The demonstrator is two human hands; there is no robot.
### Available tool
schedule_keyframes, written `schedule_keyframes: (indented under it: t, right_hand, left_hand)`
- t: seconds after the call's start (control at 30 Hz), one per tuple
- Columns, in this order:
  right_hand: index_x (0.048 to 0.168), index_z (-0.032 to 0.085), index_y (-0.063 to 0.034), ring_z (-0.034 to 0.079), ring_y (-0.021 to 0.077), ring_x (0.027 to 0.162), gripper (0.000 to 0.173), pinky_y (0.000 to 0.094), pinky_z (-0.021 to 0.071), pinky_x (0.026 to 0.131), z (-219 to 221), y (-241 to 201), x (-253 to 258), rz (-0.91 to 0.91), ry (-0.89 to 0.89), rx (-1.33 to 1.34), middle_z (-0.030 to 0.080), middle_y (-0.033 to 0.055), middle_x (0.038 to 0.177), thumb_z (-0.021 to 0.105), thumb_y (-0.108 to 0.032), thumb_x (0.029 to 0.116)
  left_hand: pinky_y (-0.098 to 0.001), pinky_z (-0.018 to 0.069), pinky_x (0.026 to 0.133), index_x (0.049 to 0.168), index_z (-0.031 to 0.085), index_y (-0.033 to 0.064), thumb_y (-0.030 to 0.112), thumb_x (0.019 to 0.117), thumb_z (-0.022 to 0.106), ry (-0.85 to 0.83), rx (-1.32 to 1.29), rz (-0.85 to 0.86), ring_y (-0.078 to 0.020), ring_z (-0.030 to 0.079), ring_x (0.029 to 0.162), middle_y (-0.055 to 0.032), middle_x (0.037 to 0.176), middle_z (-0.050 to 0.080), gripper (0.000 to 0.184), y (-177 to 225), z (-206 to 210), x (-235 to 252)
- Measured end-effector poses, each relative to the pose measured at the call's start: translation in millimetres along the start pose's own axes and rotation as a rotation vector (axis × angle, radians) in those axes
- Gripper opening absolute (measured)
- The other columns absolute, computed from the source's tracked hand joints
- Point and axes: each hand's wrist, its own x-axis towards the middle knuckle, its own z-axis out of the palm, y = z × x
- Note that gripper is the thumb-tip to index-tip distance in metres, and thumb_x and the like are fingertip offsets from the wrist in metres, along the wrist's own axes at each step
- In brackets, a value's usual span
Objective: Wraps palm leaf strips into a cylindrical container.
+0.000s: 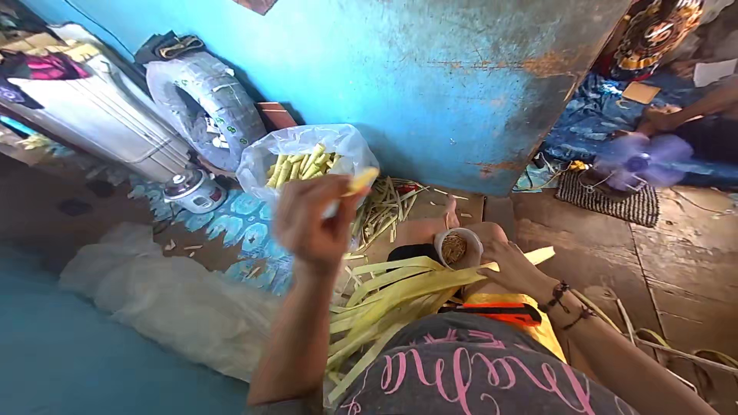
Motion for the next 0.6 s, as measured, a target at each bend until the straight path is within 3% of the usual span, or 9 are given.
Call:
schedule_keyframes:
  t: [0.07, 0.13, 0.2, 0.27, 0.37, 0.43, 0.47, 0.53, 0.6]
  right_hand:
    - [0.118, 0.072, 0.0008, 0.05, 0.0452, 0.133, 0.038, 0.0645, 0.032, 0.114, -3, -1, -10, -0.021, -0.028, 0.074, 0.057, 0.0284, 0.138, 0.067, -0.032, 0.0986]
    - [0.109, 0.072, 0.0027, 0.065, 0.0377, 0.109, 0.031, 0.057, 0.0477, 0.101, -16, -5, -25, -0.05, -0.088, 0.195, 0.069, 0.0239, 0.112, 0.062, -0.026, 0.1027]
    - [0.101, 0.07, 0.0017, 0.064, 0.026, 0.084, 0.031, 0.0488, 0.0506, 0.082, -28, 0, -41, -0.074, -0.2, 0.322, 0.067, 0.0159, 0.089, 0.058, -0.027, 0.1047]
    - [0.097, 0.07, 0.0, 0.06, 0.0199, 0.073, 0.031, 0.0442, 0.0495, 0.073, -35, 18, -54, -0.083, -0.314, 0.335, 0.064, 0.0104, 0.079, 0.06, -0.028, 0.103]
    - [0.102, 0.074, 0.0024, 0.066, 0.036, 0.091, 0.03, 0.0586, 0.0501, 0.088, -34, 41, -69, 0.092, -0.366, 0.185, 0.07, 0.0217, 0.093, 0.068, -0.027, 0.0998]
    - [0.106, 0.076, -0.0004, 0.067, 0.0428, 0.099, 0.028, 0.0664, 0.0494, 0.092, -36, 36, -74, 0.147, -0.153, 0.163, 0.071, 0.0241, 0.102, 0.072, -0.026, 0.0954]
    - [0.112, 0.074, -0.0005, 0.067, 0.042, 0.102, 0.031, 0.0653, 0.0503, 0.092, -40, 23, -75, 0.108, -0.022, 0.219, 0.07, 0.0236, 0.108, 0.072, -0.027, 0.0957]
    - [0.124, 0.069, -0.0036, 0.07, 0.0263, 0.103, 0.038, 0.0474, 0.0574, 0.09, -45, -17, -72, -0.086, 0.222, 0.38, 0.071, 0.0139, 0.115, 0.065, -0.032, 0.0987]
    - [0.126, 0.067, -0.0042, 0.069, 0.0093, 0.1, 0.038, 0.0282, 0.0591, 0.086, -44, -60, -63, -0.302, 0.424, 0.585, 0.072, 0.0042, 0.114, 0.062, -0.032, 0.1005]
  left_hand:
    - [-0.0308, 0.0574, 0.081, 0.098, 0.07, -0.0001, 0.017, 0.0957, 0.072, -0.204, -0.169, -0.198, -0.0149, 0.068, 0.088, -0.0103, 0.093, 0.07, 0.017, 4, 34, -42]
    - [-0.0296, 0.0586, 0.076, 0.099, 0.07, -0.0028, 0.015, 0.093, 0.073, -0.375, -0.326, -0.484, -0.0118, 0.068, 0.082, -0.0093, 0.09, 0.071, 0.019, 10, 56, -86]
    - [-0.0271, 0.0581, 0.077, 0.104, 0.071, -0.0029, 0.019, 0.0936, 0.073, -0.47, -0.46, -0.761, -0.0082, 0.068, 0.081, -0.0063, 0.09, 0.072, 0.024, 23, 65, -115]
    - [-0.0267, 0.0582, 0.076, 0.111, 0.068, -0.0032, 0.021, 0.0915, 0.076, -0.535, -0.568, -0.92, -0.0076, 0.068, 0.079, -0.0051, 0.09, 0.072, 0.032, 36, 66, -127]
    - [-0.026, 0.0573, 0.074, 0.117, 0.06, -0.0026, 0.018, 0.0894, 0.078, -0.615, -0.655, -1.001, -0.0072, 0.067, 0.076, -0.0033, 0.088, 0.07, 0.039, 48, 64, -120]
    - [-0.0245, 0.0573, 0.075, 0.108, 0.062, -0.0017, 0.019, 0.0894, 0.079, -0.622, -0.685, -0.98, -0.0062, 0.066, 0.077, -0.0021, 0.088, 0.068, 0.032, 51, 67, -112]
    - [-0.0233, 0.0563, 0.074, 0.103, 0.064, -0.0011, 0.019, 0.0893, 0.079, -0.636, -0.707, -0.962, -0.0051, 0.064, 0.077, -0.0013, 0.086, 0.067, 0.028, 53, 70, -108]
    - [-0.022, 0.055, 0.073, 0.099, 0.066, -0.0006, 0.019, 0.0896, 0.078, -0.705, -0.761, -0.915, -0.0032, 0.063, 0.076, -0.0006, 0.086, 0.067, 0.025, 63, 78, -99]
    - [-0.0226, 0.055, 0.075, 0.102, 0.068, -0.002, 0.019, 0.0904, 0.077, -0.782, -0.799, -0.864, -0.0036, 0.064, 0.078, -0.0026, 0.088, 0.069, 0.026, 77, 85, -91]
